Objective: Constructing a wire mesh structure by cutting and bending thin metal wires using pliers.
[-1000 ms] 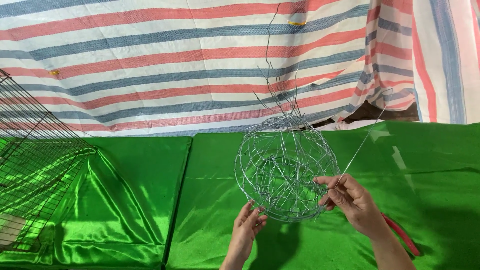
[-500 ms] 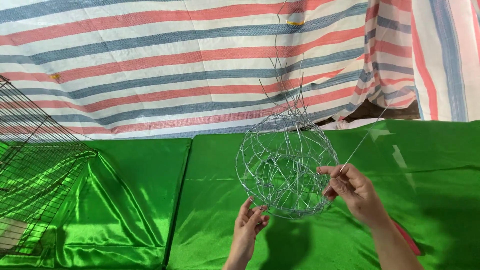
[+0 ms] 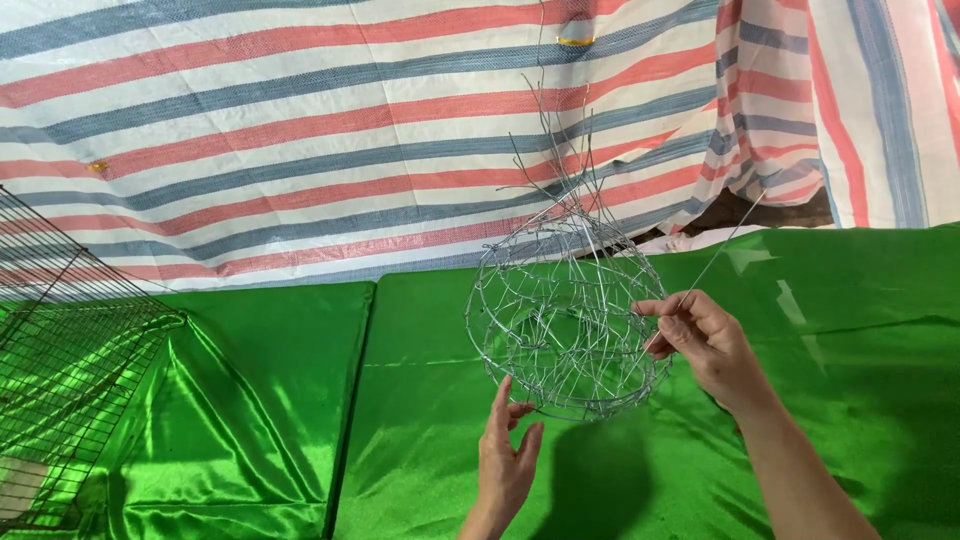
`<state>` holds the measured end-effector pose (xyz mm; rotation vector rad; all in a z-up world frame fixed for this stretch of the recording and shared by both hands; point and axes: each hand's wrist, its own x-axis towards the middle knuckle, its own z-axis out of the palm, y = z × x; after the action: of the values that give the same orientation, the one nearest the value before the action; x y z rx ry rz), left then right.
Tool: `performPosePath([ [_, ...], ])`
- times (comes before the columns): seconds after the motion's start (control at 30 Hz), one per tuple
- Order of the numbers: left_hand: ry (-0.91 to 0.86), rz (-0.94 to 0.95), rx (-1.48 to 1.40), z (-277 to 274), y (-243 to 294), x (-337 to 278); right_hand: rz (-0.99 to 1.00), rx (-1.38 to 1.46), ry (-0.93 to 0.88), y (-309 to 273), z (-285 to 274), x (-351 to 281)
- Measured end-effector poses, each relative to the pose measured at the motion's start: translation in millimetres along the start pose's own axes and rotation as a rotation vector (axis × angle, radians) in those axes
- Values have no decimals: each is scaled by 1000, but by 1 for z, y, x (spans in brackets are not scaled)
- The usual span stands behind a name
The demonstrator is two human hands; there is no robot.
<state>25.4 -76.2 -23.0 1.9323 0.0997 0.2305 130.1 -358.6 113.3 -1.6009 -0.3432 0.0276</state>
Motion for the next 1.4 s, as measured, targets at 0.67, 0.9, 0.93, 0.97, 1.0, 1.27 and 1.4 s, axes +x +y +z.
performPosePath([
  [0.67, 184, 323, 282, 0, 3, 36, -20, -12, 45, 2, -7, 8],
  [0.9, 2, 230, -12, 8, 18, 39, -27, 7, -17, -3, -4, 15],
  [0.93, 4, 230, -12, 9, 18, 40, -28, 7, -18, -2, -4, 18],
  [0.97, -32, 237, -58, 10, 19, 42, -57, -11, -14, 0, -4, 21],
  [1.0, -69, 244, -104, 11, 20, 43, -87, -30, -8, 1, -4, 24],
  [1.27, -95, 268, -205, -2, 46, 69, -192, 66, 43, -36, 6, 30],
  [1.4, -104, 184, -250, -3, 49, 81, -287, -24, 44, -44, 6, 17],
])
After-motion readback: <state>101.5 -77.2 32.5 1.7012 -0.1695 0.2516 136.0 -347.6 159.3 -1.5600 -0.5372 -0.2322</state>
